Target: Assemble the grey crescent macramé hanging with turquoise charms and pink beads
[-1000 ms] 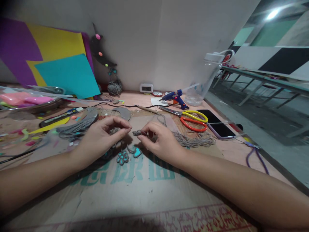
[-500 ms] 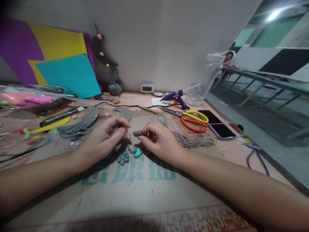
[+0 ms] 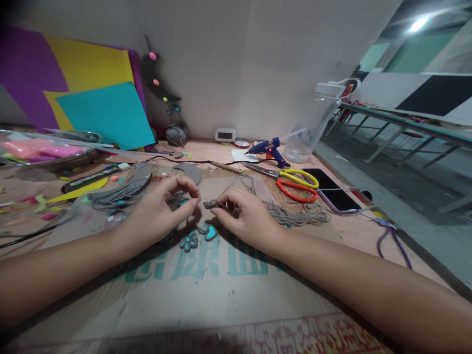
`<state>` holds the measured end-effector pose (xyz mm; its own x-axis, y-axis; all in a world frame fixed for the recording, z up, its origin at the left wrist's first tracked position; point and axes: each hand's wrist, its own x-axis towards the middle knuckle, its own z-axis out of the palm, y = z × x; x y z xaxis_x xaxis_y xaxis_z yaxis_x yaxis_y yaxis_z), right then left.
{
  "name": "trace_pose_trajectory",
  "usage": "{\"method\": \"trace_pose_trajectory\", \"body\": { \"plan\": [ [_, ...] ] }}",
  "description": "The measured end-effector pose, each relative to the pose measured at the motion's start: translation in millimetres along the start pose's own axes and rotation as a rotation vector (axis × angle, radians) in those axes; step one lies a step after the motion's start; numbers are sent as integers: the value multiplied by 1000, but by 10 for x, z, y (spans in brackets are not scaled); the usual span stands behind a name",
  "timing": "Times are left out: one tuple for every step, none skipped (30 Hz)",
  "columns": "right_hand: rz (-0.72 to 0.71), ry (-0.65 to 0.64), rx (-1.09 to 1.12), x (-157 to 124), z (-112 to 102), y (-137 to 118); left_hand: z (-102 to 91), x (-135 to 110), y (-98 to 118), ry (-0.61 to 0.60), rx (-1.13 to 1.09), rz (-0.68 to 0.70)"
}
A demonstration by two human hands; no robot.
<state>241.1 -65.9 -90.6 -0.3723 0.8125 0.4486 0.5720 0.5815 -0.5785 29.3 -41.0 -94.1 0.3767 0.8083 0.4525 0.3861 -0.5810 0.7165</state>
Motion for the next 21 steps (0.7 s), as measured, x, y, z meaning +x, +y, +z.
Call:
{"method": "trace_pose_trajectory", "body": {
  "plan": [
    [3, -2, 2, -2, 0, 0, 1, -3, 2, -7, -6, 0],
    [5, -1, 3, -5, -1, 2, 1, -5, 3, -13, -13, 0],
    [6, 0, 3, -8, 0, 5, 2, -6, 3, -18, -20, -4],
    [4, 4, 4, -11, 1, 8, 3, -6, 2, -23, -25, -8],
    [2, 8, 4, -13, 2, 11, 3, -6, 2, -25, -27, -12],
    [1, 9, 3, -15, 3, 14, 4, -4, 1, -28, -24, -15],
    [-2, 10, 1, -16, 5, 15, 4, -3, 1, -28, -16, -15],
    [-5, 8, -1, -16, 6, 15, 3, -2, 2, -28, -7, -11],
    [-7, 8, -2, -16, 7, 14, 3, 0, 5, -26, 1, -6],
    [-7, 6, -3, -16, 7, 12, 2, 1, 9, -25, 5, -2],
    [-8, 6, -5, -15, 7, 10, 0, 1, 15, -24, 7, -1],
    [-7, 6, -7, -13, 6, 8, -1, 2, 20, -28, 6, -4],
    [-7, 7, -8, -11, 5, 6, -2, 1, 26, -34, 2, -9],
    [-6, 4, -8, -9, 5, 6, -3, 0, 30, -44, -2, -16],
    [-9, 2, -8, -7, 4, 7, -3, -2, 33, -56, -7, -24],
    [-14, 1, -8, -5, 4, 8, -2, -5, 35, -70, -16, -34],
    [-18, 3, -9, -4, 4, 10, -1, -8, 35, -86, -27, -45],
    [-20, 4, -11, -4, 4, 11, 0, -12, 33, -99, -39, -54],
    [-20, 6, -14, -4, 5, 12, 2, -15, 32, -112, -48, -63],
    [-19, 6, -16, -4, 6, 12, 4, -18, 30, -121, -56, -69],
    [-18, 6, -16, -5, 6, 11, 6, -21, 29, -126, -60, -70]
  ]
}}
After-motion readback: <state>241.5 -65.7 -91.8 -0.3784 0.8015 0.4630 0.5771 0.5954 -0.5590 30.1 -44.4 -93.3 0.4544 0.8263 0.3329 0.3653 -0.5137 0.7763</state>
